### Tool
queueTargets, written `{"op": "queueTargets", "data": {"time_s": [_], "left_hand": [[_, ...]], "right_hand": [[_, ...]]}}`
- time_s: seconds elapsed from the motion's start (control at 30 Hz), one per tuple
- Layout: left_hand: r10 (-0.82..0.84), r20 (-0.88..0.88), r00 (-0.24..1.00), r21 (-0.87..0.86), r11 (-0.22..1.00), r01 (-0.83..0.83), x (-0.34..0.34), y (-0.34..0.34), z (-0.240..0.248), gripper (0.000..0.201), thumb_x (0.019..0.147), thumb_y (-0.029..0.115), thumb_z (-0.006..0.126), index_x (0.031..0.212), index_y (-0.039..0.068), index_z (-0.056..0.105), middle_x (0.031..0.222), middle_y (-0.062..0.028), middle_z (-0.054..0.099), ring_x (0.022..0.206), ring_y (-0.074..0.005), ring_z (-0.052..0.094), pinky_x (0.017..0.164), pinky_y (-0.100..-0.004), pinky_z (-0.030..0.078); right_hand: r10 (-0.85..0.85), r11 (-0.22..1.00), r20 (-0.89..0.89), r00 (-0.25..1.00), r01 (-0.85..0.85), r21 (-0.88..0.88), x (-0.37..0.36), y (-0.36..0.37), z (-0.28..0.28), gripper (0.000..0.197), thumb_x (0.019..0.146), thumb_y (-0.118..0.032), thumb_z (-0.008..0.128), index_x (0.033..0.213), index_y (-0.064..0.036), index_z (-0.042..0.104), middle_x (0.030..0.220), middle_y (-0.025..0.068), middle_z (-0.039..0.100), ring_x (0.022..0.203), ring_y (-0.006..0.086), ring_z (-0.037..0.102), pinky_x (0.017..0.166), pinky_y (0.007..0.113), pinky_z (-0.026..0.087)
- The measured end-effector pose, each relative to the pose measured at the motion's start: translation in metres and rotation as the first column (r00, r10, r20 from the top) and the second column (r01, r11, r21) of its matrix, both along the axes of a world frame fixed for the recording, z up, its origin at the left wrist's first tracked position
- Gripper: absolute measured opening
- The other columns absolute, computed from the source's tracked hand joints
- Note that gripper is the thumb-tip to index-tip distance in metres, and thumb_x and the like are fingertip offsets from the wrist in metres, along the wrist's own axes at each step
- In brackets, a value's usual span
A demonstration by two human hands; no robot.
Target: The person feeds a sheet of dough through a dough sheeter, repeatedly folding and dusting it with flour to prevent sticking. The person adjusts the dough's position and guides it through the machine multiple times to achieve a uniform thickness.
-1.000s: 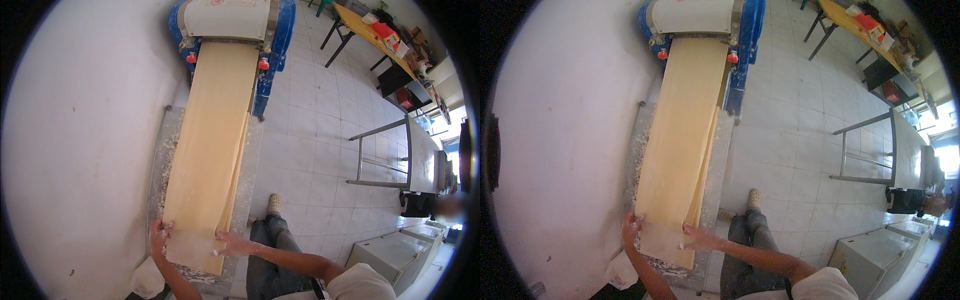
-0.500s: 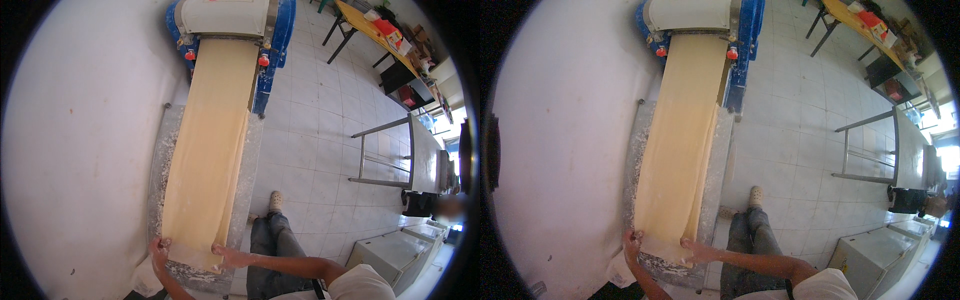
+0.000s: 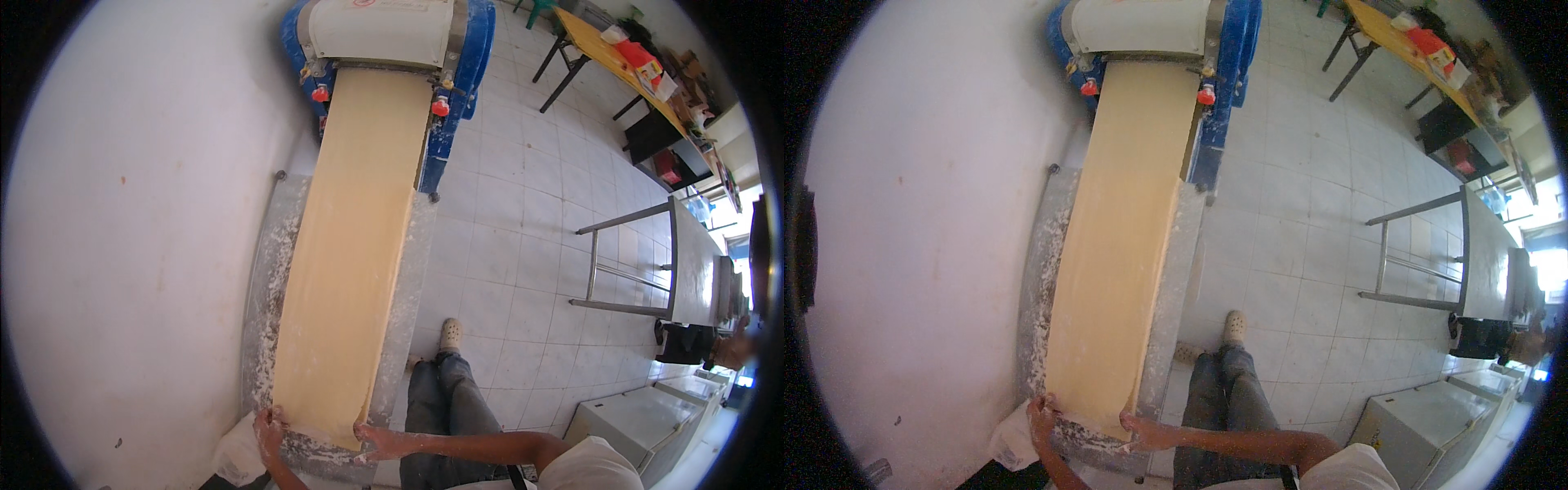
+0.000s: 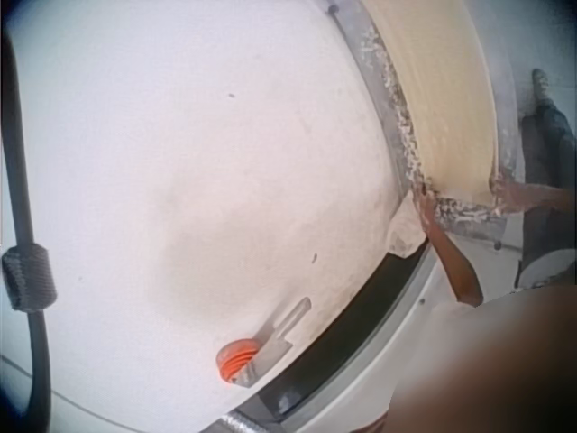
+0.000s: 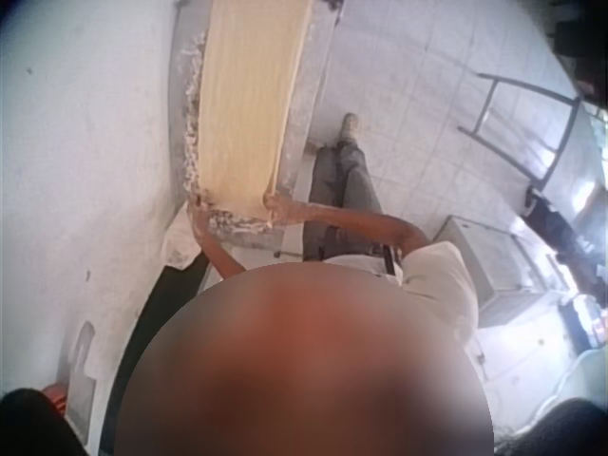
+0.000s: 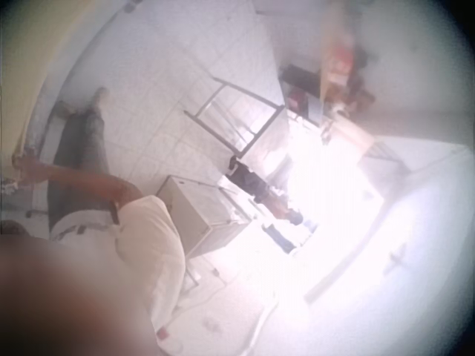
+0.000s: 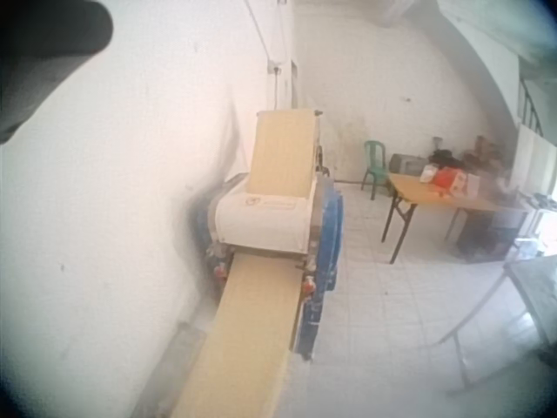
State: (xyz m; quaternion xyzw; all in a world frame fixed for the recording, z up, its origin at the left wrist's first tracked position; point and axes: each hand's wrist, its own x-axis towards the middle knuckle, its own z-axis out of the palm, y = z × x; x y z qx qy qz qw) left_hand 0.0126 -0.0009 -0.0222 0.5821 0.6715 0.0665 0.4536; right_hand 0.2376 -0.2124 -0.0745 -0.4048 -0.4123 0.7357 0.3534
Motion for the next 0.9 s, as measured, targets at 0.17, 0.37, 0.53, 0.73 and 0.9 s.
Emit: {"op": "queueTargets", "data": {"time_s": [0.17, 0.37, 0.53, 0.73, 0.9], "left_hand": [[-0.066, -0.167, 0.984, 0.042, 0.996, 0.075, -0.014, -0.008, -0.002, 0.03, 0.097, 0.021, 0.064, 0.105, -0.008, 0.067, 0.096, -0.0177, 0.068, 0.079, -0.0239, 0.067, 0.067, -0.0367, 0.055], [-0.109, -0.411, 0.905, 0.21, 0.955, 0.211, 0.004, -0.013, 0.003, 0.028, 0.095, 0.023, 0.069, 0.106, -0.003, 0.069, 0.095, -0.019, 0.069, 0.078, -0.0261, 0.066, 0.07, -0.0407, 0.053], [-0.052, -0.198, 0.979, 0.276, 0.955, 0.107, 0.01, -0.009, 0.005, 0.027, 0.092, 0.023, 0.071, 0.105, -0.001, 0.069, 0.084, -0.0162, 0.07, 0.075, -0.0304, 0.066, 0.072, -0.0429, 0.052], [-0.073, -0.339, 0.938, 0.308, 0.933, 0.184, -0.003, -0.019, 0.011, 0.021, 0.092, 0.016, 0.071, 0.104, -0.001, 0.069, 0.083, -0.0138, 0.07, 0.073, -0.0244, 0.066, 0.071, -0.04, 0.052], [0.042, -0.081, 0.996, 0.252, 0.968, -0.02, 0.003, -0.027, 0.02, 0.019, 0.09, 0.01, 0.073, 0.104, -0.002, 0.068, 0.085, -0.0115, 0.069, 0.074, -0.0184, 0.065, 0.07, -0.0364, 0.052]], "right_hand": [[-0.055, 0.997, -0.108, 0.993, 0.061, 0.049, 0.001, -0.001, 0.002, 0.066, 0.093, -0.052, 0.072, 0.121, -0.0031, 0.037, 0.105, 0.0099, 0.042, 0.101, 0.0241, 0.045, 0.089, 0.041, 0.041], [-0.161, 0.987, -0.112, 0.981, 0.158, -0.034, -0.011, -0.011, 0.004, 0.078, 0.092, -0.047, 0.074, 0.14, -0.0006, 0.035, 0.13, 0.0156, 0.048, 0.121, 0.0282, 0.049, 0.103, 0.044, 0.042], [-0.155, 0.985, -0.2, 0.968, 0.136, -0.105, -0.01, -0.018, 0.001, 0.094, 0.094, -0.03, 0.076, 0.16, -0.0037, 0.013, 0.157, 0.015, 0.033, 0.143, 0.0269, 0.039, 0.118, 0.042, 0.033], [-0.069, 0.997, -0.1, 0.993, 0.066, -0.034, -0.007, -0.019, -0.007, 0.092, 0.095, -0.027, 0.075, 0.159, -0.0036, 0.012, 0.153, 0.0138, 0.037, 0.138, 0.0259, 0.045, 0.115, 0.041, 0.037], [-0.283, 0.957, -0.198, 0.938, 0.264, -0.119, -0.008, -0.02, 0.008, 0.079, 0.095, -0.026, 0.075, 0.155, -0.0052, 0.028, 0.145, 0.0127, 0.047, 0.125, 0.024, 0.055, 0.108, 0.039, 0.045]]}}
